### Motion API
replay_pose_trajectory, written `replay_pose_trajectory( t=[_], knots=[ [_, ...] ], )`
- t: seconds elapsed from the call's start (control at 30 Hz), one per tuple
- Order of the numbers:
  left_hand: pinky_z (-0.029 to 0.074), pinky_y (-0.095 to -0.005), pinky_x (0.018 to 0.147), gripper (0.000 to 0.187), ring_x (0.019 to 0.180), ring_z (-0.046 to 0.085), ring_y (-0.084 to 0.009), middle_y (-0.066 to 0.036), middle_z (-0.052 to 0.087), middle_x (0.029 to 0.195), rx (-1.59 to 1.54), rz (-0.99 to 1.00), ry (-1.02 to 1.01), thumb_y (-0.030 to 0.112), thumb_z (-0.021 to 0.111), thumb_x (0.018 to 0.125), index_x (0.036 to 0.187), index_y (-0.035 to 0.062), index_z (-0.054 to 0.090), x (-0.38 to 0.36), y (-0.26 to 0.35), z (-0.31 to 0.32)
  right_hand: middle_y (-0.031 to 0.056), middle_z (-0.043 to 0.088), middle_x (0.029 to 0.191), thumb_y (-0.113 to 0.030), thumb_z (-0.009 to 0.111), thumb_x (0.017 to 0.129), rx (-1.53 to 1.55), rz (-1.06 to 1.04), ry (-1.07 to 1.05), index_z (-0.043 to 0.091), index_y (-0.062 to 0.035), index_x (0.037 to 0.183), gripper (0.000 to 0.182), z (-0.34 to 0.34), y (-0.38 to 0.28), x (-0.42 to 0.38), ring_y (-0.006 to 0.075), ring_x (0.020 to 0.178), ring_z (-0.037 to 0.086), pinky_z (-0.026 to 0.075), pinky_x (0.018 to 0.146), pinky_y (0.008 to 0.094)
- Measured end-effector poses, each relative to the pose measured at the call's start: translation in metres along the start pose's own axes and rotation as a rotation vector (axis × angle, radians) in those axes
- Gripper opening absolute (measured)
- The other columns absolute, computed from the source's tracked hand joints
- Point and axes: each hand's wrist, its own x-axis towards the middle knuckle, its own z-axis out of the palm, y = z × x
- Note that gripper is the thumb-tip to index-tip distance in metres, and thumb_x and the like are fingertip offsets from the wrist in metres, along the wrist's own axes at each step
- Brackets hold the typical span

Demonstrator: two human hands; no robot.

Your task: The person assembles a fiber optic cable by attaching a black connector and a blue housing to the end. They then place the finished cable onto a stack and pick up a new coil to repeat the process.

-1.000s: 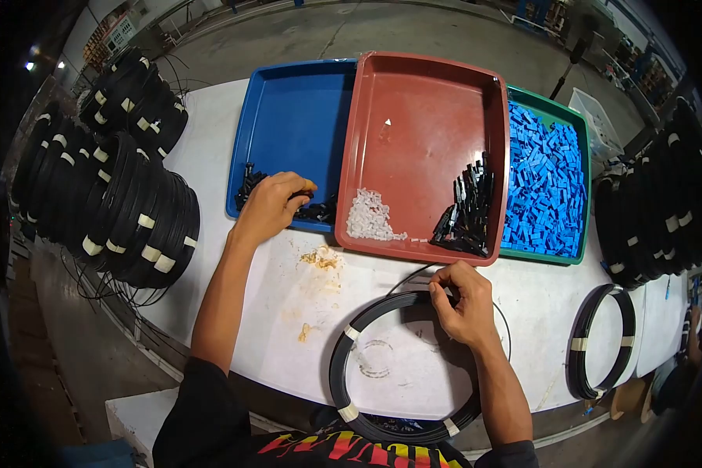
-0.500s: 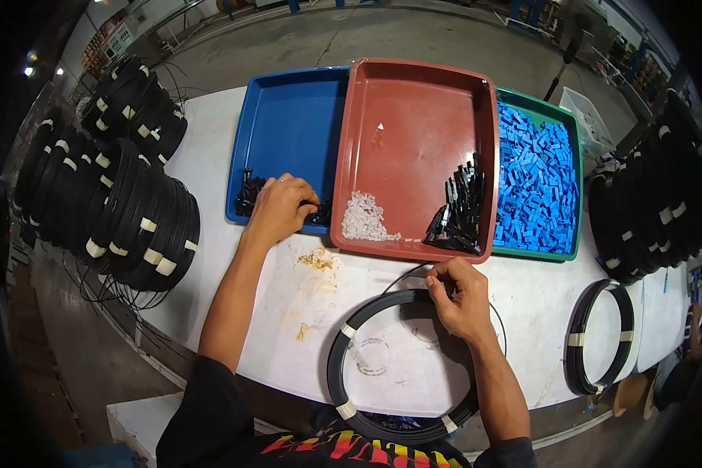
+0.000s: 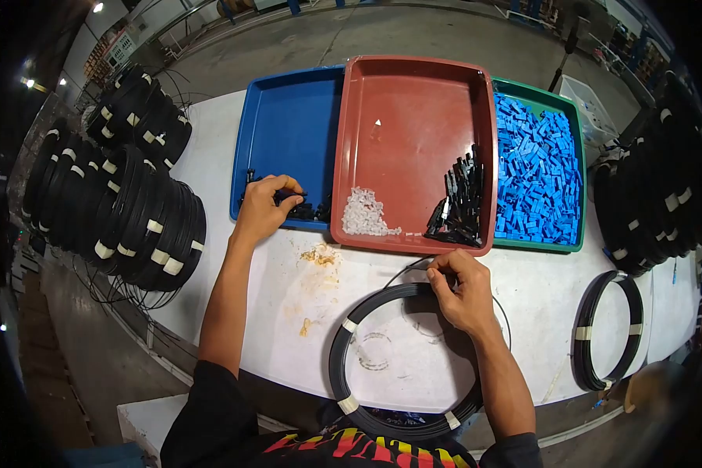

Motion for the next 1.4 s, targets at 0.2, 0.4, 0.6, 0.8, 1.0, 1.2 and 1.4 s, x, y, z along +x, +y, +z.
replay_pose_trajectory(
  t=[0.2,0.4,0.6,0.8,1.0,1.2,1.4],
  knots=[
    [0.047,-0.0388,0.089,0.020,0.104,0.065,-0.0246,-0.005,0.074,0.104,0.406,0.267,0.128,-0.006,0.074,0.077,0.093,0.0051,0.077,-0.004,-0.016,0.009,0.0117,0.065,0.081,-0.004,0.071,0.088,-0.023,-0.016,0.000,0.068,0.0026,0.089,0.008,-0.002,-0.001,0.001,0.0206,0.070,0.063,0.049,0.065,0.0328],
    [0.043,-0.0366,0.093,0.018,0.105,0.060,-0.0214,-0.002,0.072,0.103,0.437,0.266,-0.149,-0.002,0.075,0.077,0.092,0.0079,0.080,-0.001,-0.006,0.008,0.0115,0.065,0.080,-0.004,0.071,0.088,-0.011,-0.001,-0.002,0.068,0.0025,0.089,0.008,-0.002,-0.001,0.000,0.0206,0.070,0.063,0.048,0.065,0.0325],
    [0.043,-0.0367,0.091,0.014,0.102,0.061,-0.0216,-0.003,0.072,0.103,0.379,0.272,-0.179,0.003,0.080,0.075,0.089,0.0040,0.077,0.004,-0.005,0.006,0.0113,0.065,0.079,-0.005,0.071,0.088,-0.042,0.000,-0.010,0.068,0.0023,0.089,0.008,-0.003,-0.003,0.001,0.0209,0.070,0.063,0.049,0.066,0.0330],
    [0.042,-0.0365,0.090,0.012,0.101,0.062,-0.0219,-0.003,0.073,0.100,0.218,0.258,-0.176,0.002,0.079,0.074,0.084,0.0052,0.072,0.005,-0.021,0.008,0.0104,0.065,0.079,-0.006,0.071,0.088,-0.044,0.025,-0.013,0.068,0.0020,0.087,0.008,-0.001,-0.003,0.001,0.0191,0.070,0.063,0.049,0.067,0.0314],
    [0.042,-0.0364,0.091,0.007,0.095,0.064,-0.0210,-0.005,0.073,0.086,-0.001,0.370,-0.048,0.004,0.073,0.073,0.080,0.0058,0.072,0.008,-0.033,0.008,0.0020,0.061,0.078,-0.011,0.071,0.091,-0.052,0.032,0.026,0.065,0.0008,0.085,0.015,0.002,0.000,0.002,0.0086,0.069,0.055,0.044,0.064,0.0252],
    [0.042,-0.0377,0.090,0.013,0.096,0.065,-0.0230,-0.004,0.075,0.093,0.079,0.312,-0.098,0.004,0.078,0.072,0.085,0.0063,0.074,0.013,-0.032,0.003,0.0040,0.064,0.079,-0.007,0.071,0.089,-0.034,0.095,0.070,0.067,0.0015,0.087,0.009,0.003,0.008,0.000,0.0086,0.066,0.055,0.042,0.059,0.0249],
    [0.042,-0.0366,0.089,0.017,0.098,0.063,-0.0214,-0.003,0.074,0.089,0.288,0.297,-0.162,0.012,0.082,0.077,0.095,0.0097,0.080,0.012,-0.025,0.010,0.0043,0.064,0.078,-0.007,0.071,0.089,-0.085,0.082,0.048,0.067,0.0010,0.086,0.010,0.007,0.004,0.003,0.0094,0.066,0.054,0.042,0.060,0.0255]
  ],
)
